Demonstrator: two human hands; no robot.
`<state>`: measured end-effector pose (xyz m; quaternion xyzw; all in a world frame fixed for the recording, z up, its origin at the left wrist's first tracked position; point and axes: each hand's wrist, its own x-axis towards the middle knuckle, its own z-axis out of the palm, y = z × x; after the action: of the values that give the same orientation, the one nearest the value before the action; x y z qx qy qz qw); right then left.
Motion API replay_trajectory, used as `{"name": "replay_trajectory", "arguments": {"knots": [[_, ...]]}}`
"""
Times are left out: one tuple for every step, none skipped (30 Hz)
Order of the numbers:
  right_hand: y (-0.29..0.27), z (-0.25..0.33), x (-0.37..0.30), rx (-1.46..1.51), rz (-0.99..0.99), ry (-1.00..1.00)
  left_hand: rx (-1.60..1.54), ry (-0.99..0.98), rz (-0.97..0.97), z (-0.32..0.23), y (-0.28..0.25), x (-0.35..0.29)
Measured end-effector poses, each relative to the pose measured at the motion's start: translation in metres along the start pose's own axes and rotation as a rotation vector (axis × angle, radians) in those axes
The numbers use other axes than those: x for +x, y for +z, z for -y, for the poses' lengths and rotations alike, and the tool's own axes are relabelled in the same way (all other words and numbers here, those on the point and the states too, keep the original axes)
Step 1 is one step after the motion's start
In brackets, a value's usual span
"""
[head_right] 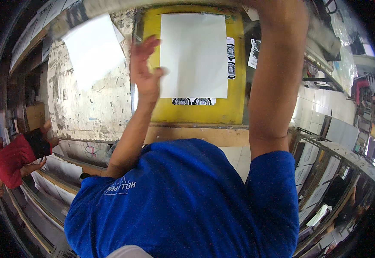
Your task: The person performs a series of screen prints on white paper by placing a sheet on the press, lowering the screen, and using a squeegee to apply ink, then lifting the screen to remove the printed sheet.
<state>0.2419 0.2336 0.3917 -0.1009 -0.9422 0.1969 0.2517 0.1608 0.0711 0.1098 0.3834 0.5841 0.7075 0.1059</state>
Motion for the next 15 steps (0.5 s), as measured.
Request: {"name": "replay_trajectory", "arguments": {"knots": [[0.009,-0.005,-0.015,0.007,-0.006,0.004,-0.205,-0.041,-0.151,-0.028,-0.010,0.006],[0.025,-0.015,-0.039,-0.065,-0.060,-0.039,-0.420,-0.082,-0.292,-0.052,-0.018,0.010],[0.041,-0.025,-0.062,-0.134,-0.117,-0.084,-0.502,-0.024,-0.319,-0.061,-0.029,0.008],[0.052,-0.022,-0.086,-0.248,-0.140,-0.110,-0.584,0.035,-0.348,-0.070,-0.040,0.006],[0.069,-0.014,-0.100,-0.274,-0.104,-0.086,-0.357,-0.132,-0.374,-0.077,-0.057,-0.009],[0.080,-0.012,-0.117,-0.255,-0.111,-0.082,-0.165,-0.352,-0.301,-0.073,-0.075,-0.029],[0.093,-0.009,-0.131,-0.231,-0.086,-0.042,-0.084,-0.435,-0.239,-0.064,-0.086,-0.054],[0.106,-0.009,-0.143,-0.207,-0.064,0.000,-0.073,-0.451,-0.204,-0.046,-0.093,-0.076],[0.119,-0.013,-0.153,-0.145,-0.026,0.043,-0.061,-0.469,-0.167,-0.026,-0.099,-0.097],[0.135,-0.018,-0.164,-0.083,0.013,0.083,-0.121,-0.419,-0.166,-0.007,-0.103,-0.117],[0.154,-0.030,-0.177,-0.050,0.049,0.107,-0.101,-0.458,-0.149,0.004,-0.104,-0.129],[0.172,-0.043,-0.190,-0.014,0.089,0.129,-0.036,-0.456,-0.089,0.024,-0.112,-0.145],[0.188,-0.051,-0.203,0.018,0.128,0.154,0.117,-0.359,-0.064,0.035,-0.113,-0.151],[0.199,-0.054,-0.210,-0.004,0.190,0.160,0.275,-0.257,-0.043,0.041,-0.114,-0.154],[0.207,-0.055,-0.216,-0.030,0.250,0.167,0.423,-0.220,-0.001,0.042,-0.115,-0.154]]}}
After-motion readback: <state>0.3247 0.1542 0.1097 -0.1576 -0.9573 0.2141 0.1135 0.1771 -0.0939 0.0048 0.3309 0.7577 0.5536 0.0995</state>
